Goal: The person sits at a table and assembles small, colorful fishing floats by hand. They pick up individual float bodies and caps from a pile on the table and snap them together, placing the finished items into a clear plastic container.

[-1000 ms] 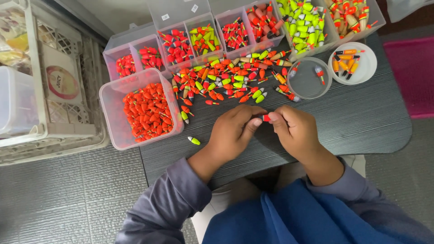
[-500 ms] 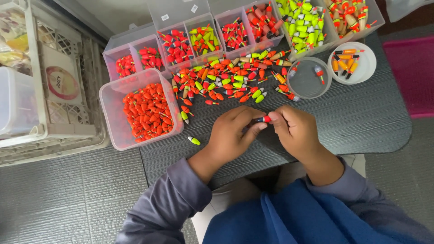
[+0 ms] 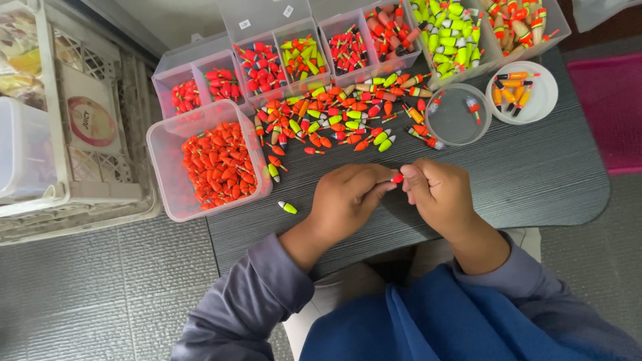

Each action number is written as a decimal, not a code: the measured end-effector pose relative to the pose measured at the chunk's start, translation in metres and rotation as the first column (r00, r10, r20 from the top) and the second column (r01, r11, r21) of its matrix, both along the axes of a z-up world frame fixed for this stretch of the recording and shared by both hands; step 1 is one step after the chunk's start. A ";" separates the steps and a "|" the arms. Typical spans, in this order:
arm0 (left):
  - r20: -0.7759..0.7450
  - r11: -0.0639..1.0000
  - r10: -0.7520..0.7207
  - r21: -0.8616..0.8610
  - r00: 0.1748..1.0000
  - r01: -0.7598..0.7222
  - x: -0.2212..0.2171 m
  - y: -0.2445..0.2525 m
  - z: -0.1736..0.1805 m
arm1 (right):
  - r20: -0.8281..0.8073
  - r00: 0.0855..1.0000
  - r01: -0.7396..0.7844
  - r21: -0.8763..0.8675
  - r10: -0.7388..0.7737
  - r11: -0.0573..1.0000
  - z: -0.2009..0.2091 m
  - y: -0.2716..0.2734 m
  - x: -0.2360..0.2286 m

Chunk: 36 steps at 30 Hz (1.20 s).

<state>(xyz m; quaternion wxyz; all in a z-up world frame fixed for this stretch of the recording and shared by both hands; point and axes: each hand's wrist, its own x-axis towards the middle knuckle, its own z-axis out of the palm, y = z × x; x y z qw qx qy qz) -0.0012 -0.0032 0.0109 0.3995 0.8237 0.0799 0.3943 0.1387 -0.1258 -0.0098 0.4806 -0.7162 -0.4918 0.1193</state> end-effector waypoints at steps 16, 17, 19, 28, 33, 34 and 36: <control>0.078 0.950 0.299 0.067 0.951 -0.304 -0.003 -0.001 -0.018 | -0.213 0.973 -0.132 -0.182 0.092 0.974 0.034 0.029 0.005; 0.141 0.938 0.328 0.067 0.934 -0.339 -0.004 -0.001 -0.019 | -0.133 0.987 -0.112 -0.191 0.087 0.975 0.040 0.040 0.006; 0.207 0.924 0.360 0.056 0.910 -0.379 -0.004 -0.005 -0.025 | -0.048 0.995 -0.095 -0.204 0.087 0.974 0.043 0.066 0.012; -0.015 0.862 -0.231 0.460 0.973 0.212 -0.015 -0.010 -0.037 | 0.471 0.854 -0.175 -0.138 0.220 0.975 0.057 0.176 -0.002; 0.392 0.927 -0.174 0.374 0.903 0.016 -0.008 -0.017 -0.009 | 0.411 0.701 -0.276 -0.598 0.583 0.753 0.037 0.146 -0.025; 0.393 0.929 -0.171 0.370 0.904 0.015 -0.009 -0.017 -0.008 | 0.408 0.700 -0.278 -0.601 0.586 0.749 0.029 0.142 -0.026; 0.410 0.935 -0.163 0.353 0.897 0.009 -0.008 -0.017 -0.005 | 0.458 0.666 -0.270 -0.587 0.589 0.763 0.016 0.132 -0.025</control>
